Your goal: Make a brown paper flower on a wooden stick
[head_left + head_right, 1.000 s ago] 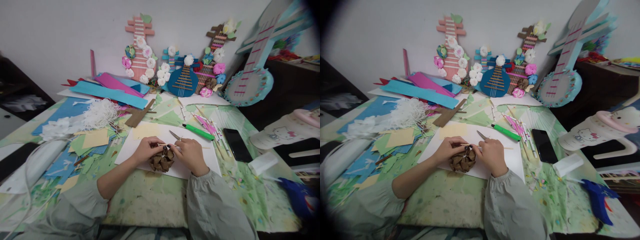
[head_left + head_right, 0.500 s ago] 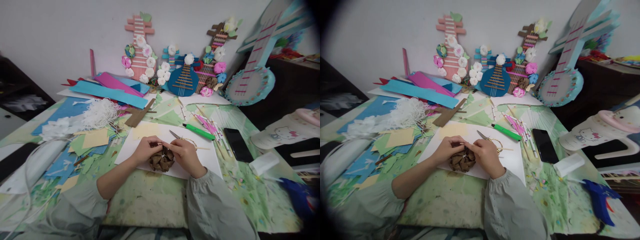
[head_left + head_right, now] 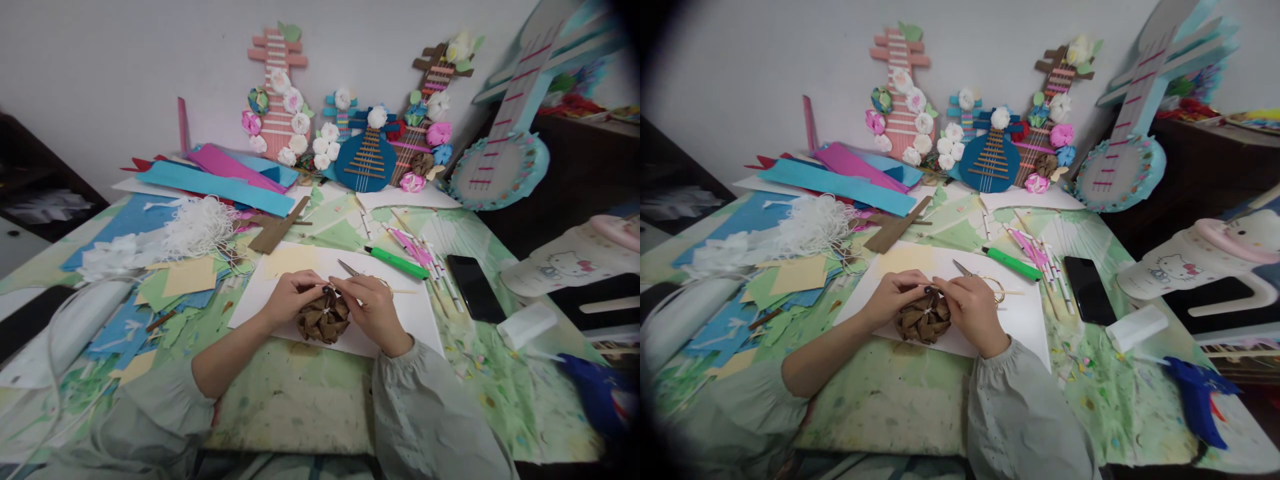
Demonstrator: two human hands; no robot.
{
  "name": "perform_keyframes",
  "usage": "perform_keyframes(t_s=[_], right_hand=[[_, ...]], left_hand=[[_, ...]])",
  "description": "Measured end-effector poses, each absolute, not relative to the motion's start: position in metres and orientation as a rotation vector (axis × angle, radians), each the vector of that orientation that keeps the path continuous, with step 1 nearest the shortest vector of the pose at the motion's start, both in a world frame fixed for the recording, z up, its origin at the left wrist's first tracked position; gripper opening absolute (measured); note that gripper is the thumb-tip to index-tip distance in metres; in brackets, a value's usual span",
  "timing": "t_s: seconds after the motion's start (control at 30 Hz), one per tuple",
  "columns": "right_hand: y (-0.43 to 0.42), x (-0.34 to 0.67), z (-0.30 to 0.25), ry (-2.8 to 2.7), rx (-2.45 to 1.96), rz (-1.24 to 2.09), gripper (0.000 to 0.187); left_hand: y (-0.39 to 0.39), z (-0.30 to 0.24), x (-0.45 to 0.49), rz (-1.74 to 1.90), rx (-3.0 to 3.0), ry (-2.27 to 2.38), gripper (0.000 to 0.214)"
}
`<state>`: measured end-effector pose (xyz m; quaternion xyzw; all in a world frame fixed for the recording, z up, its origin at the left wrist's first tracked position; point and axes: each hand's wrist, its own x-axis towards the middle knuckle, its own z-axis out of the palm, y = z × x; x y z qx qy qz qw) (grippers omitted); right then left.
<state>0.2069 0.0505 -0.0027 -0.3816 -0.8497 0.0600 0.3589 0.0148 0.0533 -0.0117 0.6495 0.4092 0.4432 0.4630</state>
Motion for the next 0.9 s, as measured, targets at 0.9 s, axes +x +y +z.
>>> perform_keyframes(t_s=[0.9], right_hand=[[0.047,0.2045,0.0038,-2.178,-1.245,0.13,0.018]], left_hand=[[0.0513,-0.0103,0.0178,1.163,1.813,1.137,0.014]])
